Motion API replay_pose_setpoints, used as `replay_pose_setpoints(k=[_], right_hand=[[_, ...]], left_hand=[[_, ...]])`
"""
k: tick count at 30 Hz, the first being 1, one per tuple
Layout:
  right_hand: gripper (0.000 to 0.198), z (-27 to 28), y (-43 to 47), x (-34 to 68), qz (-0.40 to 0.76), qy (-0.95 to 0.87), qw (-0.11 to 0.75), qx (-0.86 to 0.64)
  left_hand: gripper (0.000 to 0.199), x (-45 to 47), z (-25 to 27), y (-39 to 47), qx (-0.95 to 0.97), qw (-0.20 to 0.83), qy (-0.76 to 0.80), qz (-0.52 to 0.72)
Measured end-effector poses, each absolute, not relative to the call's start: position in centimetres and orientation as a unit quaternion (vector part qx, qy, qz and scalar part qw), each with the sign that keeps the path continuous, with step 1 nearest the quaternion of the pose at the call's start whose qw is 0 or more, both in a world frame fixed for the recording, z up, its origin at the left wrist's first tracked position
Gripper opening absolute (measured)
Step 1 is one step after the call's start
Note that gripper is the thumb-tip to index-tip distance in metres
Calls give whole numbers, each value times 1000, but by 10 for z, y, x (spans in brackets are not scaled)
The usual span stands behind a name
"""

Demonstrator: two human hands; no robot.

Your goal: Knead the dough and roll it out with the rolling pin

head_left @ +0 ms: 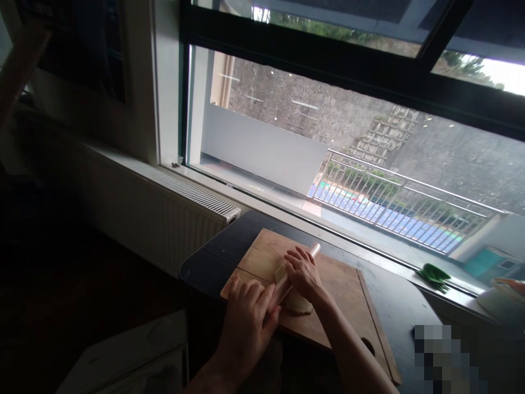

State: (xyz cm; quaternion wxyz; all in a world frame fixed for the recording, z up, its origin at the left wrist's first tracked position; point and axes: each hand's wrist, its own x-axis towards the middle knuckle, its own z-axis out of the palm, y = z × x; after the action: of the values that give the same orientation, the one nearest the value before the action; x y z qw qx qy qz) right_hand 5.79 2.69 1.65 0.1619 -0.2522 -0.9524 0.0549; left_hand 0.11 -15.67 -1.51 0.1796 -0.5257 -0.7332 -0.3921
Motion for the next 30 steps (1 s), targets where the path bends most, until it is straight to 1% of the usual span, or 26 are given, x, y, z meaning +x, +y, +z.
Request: replay_pose_setpoints(k=[4, 8, 11, 14, 16, 19, 22, 26, 30], right_hand=[[35, 16, 26, 54, 48, -950, 158, -265], [28, 23, 22, 24, 43, -953, 148, -261], [24, 26, 17, 5, 46, -951, 155, -262], [26, 27, 14, -4, 53, -952, 173, -246], [28, 27, 13, -3, 52, -952, 180, -243], [23, 26, 15, 8, 50, -952, 170, -249], [29, 22, 17, 31, 29, -960, 156, -229], [36, 13, 18, 59, 14, -952, 170, -254], [38, 12, 21, 54, 18, -951, 160, -262]], left_hand=[[27, -2, -19, -155, -523, 179, -727, -406], [19, -14, -22, -154, -516, 171, -734, -407], [19, -20, -22, -155, -505, 169, -746, -399], [20, -21, -19, -156, -499, 171, -755, -390], [20, -20, -16, -157, -500, 171, -756, -387], [20, -16, -14, -159, -509, 173, -749, -388], [21, -8, -16, -160, -525, 181, -734, -391], [33, 0, -23, -158, -539, 186, -720, -395], [30, -6, -27, -158, -538, 194, -716, -400]])
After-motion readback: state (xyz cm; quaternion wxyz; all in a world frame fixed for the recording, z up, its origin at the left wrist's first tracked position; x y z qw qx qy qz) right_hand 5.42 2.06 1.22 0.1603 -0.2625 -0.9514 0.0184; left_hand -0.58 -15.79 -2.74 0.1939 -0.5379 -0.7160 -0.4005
